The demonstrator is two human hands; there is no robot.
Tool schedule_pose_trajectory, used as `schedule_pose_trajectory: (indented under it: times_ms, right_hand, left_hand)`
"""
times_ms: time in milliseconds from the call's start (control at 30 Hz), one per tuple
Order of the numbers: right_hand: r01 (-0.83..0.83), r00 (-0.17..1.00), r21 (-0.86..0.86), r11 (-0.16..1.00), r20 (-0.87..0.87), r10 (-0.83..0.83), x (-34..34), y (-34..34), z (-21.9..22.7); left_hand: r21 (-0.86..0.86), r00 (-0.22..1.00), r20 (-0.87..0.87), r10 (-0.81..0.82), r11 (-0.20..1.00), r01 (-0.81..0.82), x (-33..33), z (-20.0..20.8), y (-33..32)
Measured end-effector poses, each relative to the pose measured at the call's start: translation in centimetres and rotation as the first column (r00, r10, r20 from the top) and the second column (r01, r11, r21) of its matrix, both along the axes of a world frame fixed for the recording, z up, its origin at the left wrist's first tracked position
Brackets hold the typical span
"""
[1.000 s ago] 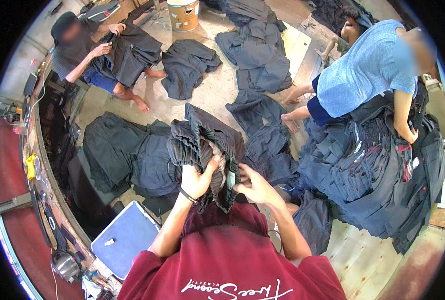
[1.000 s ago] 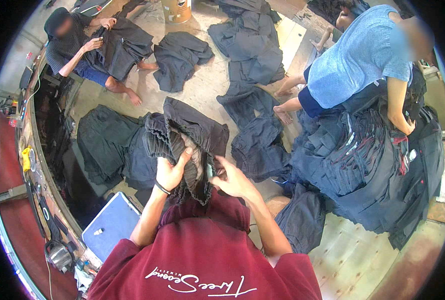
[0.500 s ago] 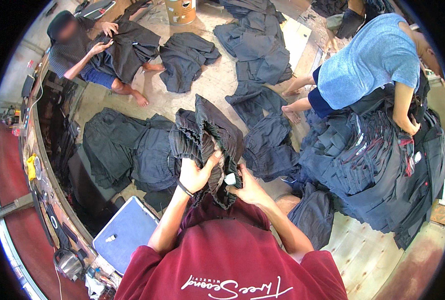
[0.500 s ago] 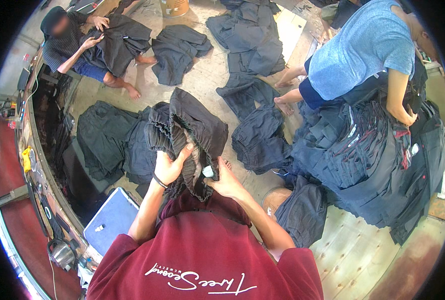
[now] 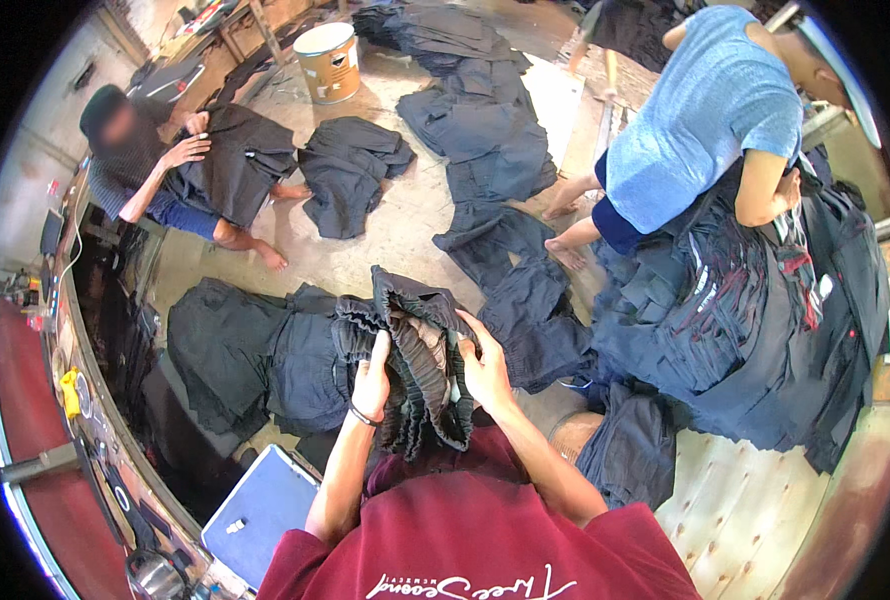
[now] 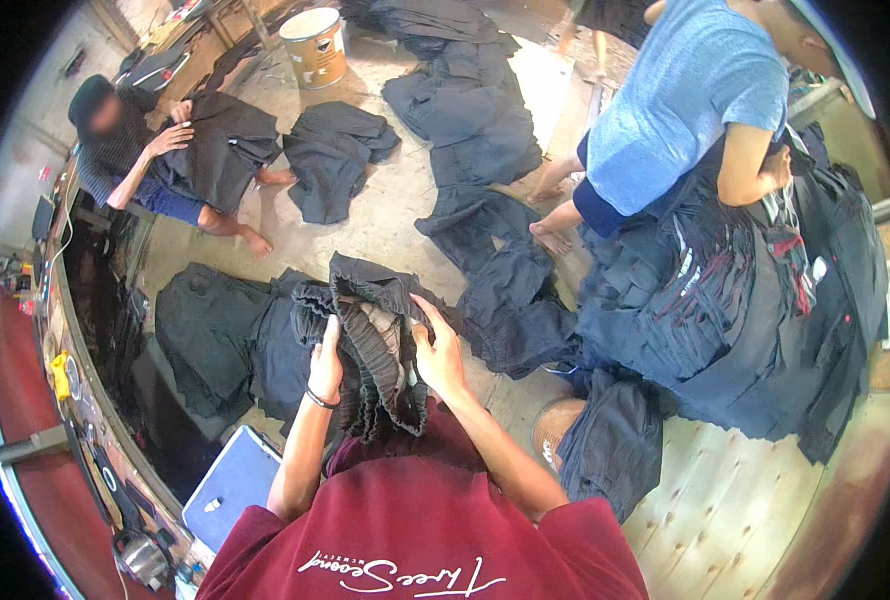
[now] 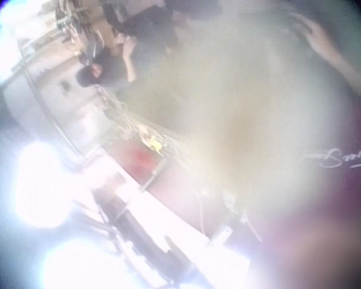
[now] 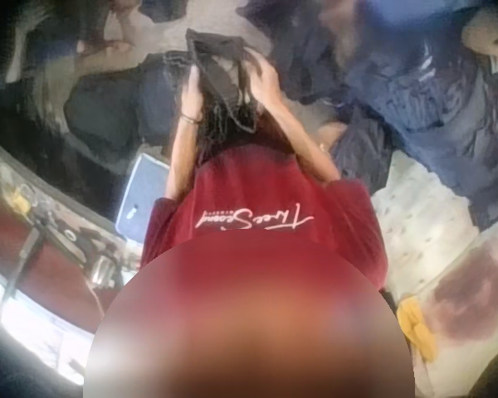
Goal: The person repeatedly picks up dark garments from a pile on the floor, turns them inside out, and places them on a nearby table. Other workers are also handling similar garments in the same room.
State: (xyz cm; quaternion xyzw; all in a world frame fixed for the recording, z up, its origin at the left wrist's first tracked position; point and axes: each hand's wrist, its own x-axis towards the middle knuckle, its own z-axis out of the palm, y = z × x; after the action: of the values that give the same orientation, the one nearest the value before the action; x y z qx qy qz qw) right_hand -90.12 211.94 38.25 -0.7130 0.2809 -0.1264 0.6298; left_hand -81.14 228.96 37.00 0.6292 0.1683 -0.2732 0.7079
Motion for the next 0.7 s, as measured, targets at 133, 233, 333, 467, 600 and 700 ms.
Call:
schedule_pose_trajectory:
  times_ms: [133, 233, 333, 467, 600, 700]
  right_hand:
    - [-0.038, 0.999, -0.191, 0.981, -0.017, 0.036, -1.8, -2.4, -1.7]
    - [-0.032, 0.982, -0.307, 0.951, -0.189, -0.028, -4.0, -8.3, -1.2]
    - [-0.023, 0.973, -0.47, 0.883, -0.212, -0.088, -7.0, -14.8, 0.8]
    - [-0.128, 0.937, -0.54, 0.832, -0.341, -0.077, -9.4, -19.4, 3.0]
    - [-0.201, 0.89, -0.642, 0.74, -0.436, -0.136, -10.3, -19.7, -0.3]
    - [-0.333, 0.821, -0.679, 0.654, -0.549, -0.153, -10.8, -18.6, -7.3]
  left_hand:
    - [0.224, 0.979, 0.018, -0.204, 0.955, 0.195, 0.3, -2.6, -0.8]
    - [0.125, 0.964, 0.158, -0.215, 0.973, 0.196, 0.5, -3.9, -0.5]
    - [0.104, 0.971, 0.168, -0.169, 0.983, 0.153, 1.4, -4.3, 1.5]
    - [0.056, 0.951, 0.231, -0.206, 0.978, 0.199, 1.7, -4.2, 3.6]
    - [0.044, 0.918, 0.32, -0.234, 0.972, 0.233, 1.2, -3.8, 3.6]
    - [0.025, 0.907, 0.358, -0.223, 0.973, 0.229, 1.0, -3.9, 3.4]
